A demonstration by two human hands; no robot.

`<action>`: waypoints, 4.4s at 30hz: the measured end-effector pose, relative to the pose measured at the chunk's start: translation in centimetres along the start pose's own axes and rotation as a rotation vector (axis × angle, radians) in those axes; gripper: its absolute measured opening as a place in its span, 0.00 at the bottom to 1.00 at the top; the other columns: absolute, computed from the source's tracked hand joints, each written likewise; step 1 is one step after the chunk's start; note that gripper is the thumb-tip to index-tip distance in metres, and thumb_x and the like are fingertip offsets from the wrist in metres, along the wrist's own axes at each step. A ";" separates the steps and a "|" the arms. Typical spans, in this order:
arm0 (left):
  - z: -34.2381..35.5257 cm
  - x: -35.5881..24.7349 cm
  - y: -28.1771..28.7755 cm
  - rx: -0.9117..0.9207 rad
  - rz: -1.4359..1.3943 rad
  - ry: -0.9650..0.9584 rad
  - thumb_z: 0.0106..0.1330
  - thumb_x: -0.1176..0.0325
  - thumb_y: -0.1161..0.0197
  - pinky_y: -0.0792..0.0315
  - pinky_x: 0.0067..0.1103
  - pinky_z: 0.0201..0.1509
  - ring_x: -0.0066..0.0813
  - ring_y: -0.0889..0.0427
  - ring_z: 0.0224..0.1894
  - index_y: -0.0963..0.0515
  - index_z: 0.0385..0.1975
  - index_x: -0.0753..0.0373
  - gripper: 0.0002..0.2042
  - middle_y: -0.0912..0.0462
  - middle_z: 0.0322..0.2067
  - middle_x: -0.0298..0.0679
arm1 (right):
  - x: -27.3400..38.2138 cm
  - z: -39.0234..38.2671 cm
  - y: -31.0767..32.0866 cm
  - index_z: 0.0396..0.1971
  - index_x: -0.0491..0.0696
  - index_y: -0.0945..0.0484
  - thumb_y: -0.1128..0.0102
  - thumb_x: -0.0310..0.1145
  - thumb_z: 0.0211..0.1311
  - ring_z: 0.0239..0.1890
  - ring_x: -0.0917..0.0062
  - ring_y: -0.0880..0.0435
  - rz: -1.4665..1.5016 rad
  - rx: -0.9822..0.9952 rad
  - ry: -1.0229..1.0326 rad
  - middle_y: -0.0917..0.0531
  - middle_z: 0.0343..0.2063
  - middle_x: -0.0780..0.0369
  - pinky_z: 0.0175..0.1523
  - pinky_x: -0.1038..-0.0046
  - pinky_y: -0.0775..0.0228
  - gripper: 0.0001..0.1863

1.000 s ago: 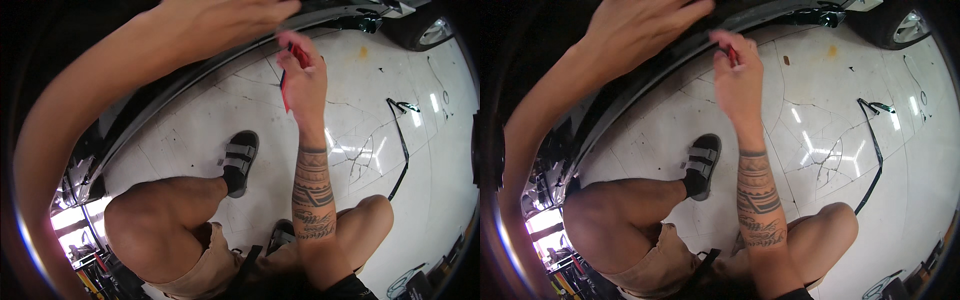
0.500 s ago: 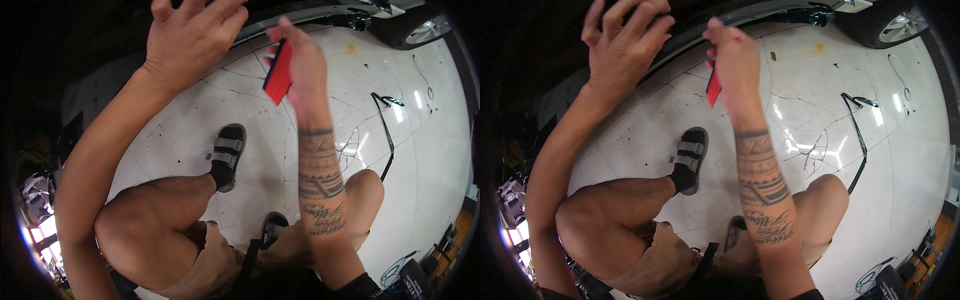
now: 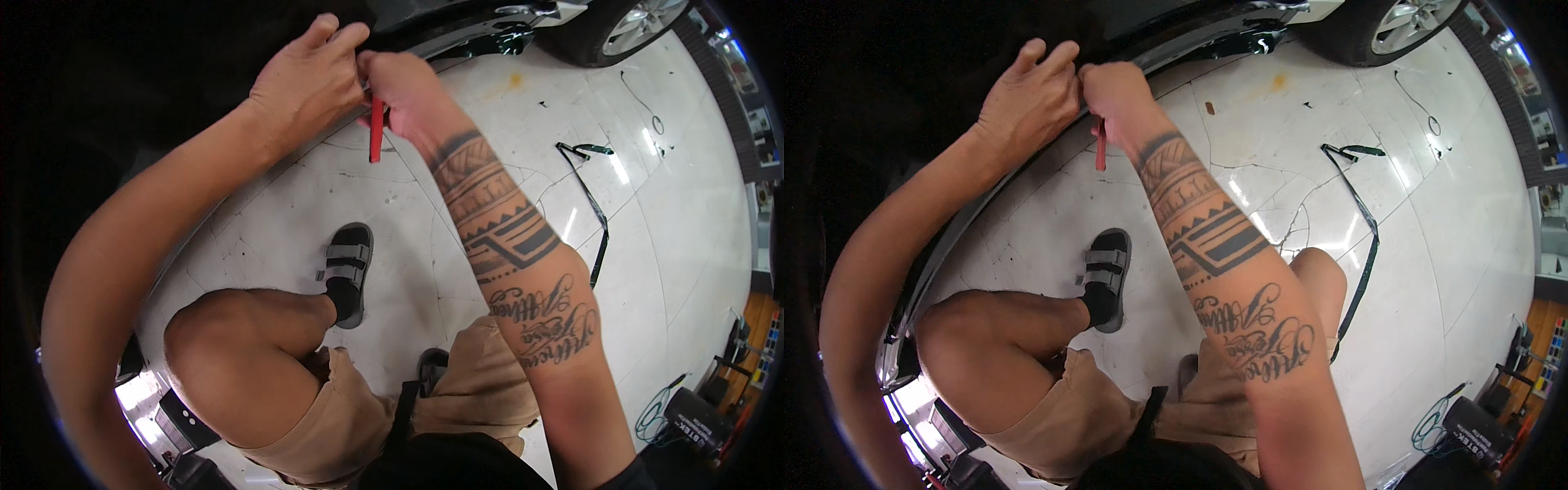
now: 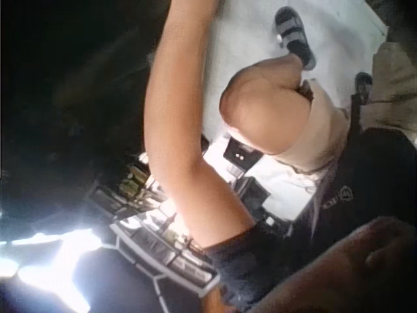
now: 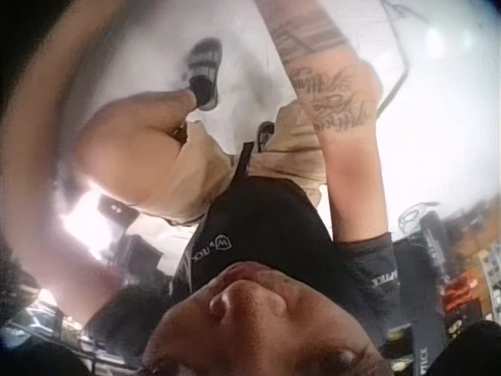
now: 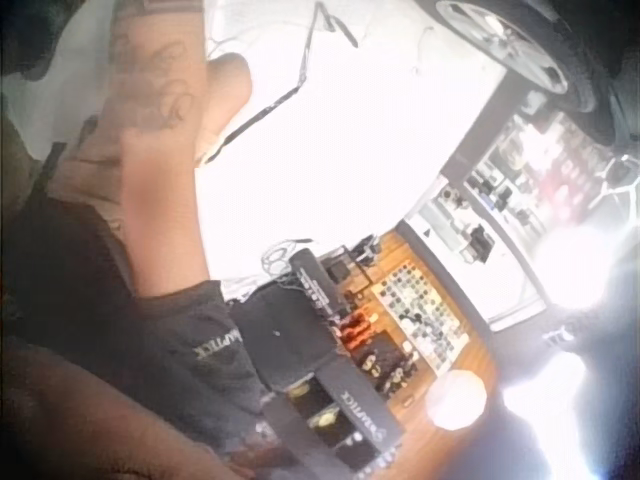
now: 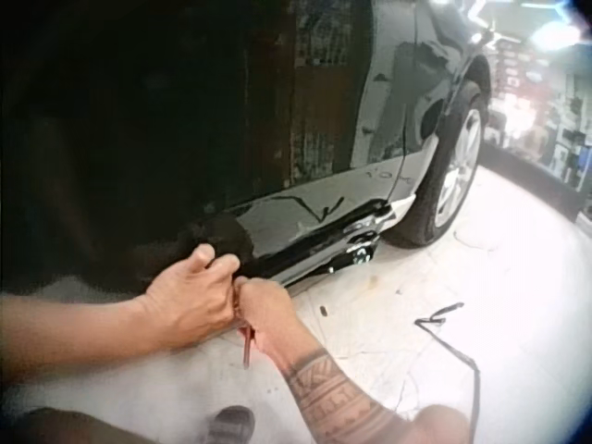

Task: The person uses a red squeegee to smooth a black vinyl wrap along the lower edge of a car's front bumper. They repeatedly press and slide the tool to adhere the film and remove air pockets, working along the curved bumper edge.

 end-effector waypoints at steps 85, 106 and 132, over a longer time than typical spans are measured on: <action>3.7 1.5 0.8 0.075 -0.022 -0.205 0.60 0.58 0.29 0.46 0.31 0.62 0.27 0.33 0.58 0.23 0.45 0.52 0.16 0.28 0.49 0.30 | -6.8 -7.1 0.9 0.38 0.39 0.24 0.40 0.30 0.60 0.34 0.52 0.16 0.439 -0.438 0.578 0.17 0.28 0.48 0.40 0.61 0.26 0.10; -3.9 1.0 -0.8 0.121 -0.081 0.058 0.60 0.65 0.31 0.45 0.35 0.55 0.30 0.30 0.52 0.20 0.36 0.54 0.07 0.26 0.40 0.32 | -10.5 -7.9 -7.0 0.47 0.41 0.24 0.41 0.29 0.61 0.31 0.49 0.17 -0.084 -0.074 0.385 0.18 0.24 0.47 0.38 0.55 0.26 0.15; -3.0 1.4 0.3 0.180 -0.081 0.015 0.66 0.61 0.34 0.43 0.32 0.51 0.27 0.28 0.47 0.21 0.35 0.52 0.06 0.24 0.38 0.27 | -2.6 -8.1 -2.6 0.70 0.58 0.33 0.45 0.33 0.65 0.32 0.61 0.20 -0.822 -0.567 0.538 0.18 0.32 0.52 0.42 0.59 0.38 0.32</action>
Point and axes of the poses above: each hand's wrist, its own z-axis towards the middle knuckle, its own y-axis out of the back of the hand, x = y × z, the point moved 10 cm from there along z, towards the middle knuckle
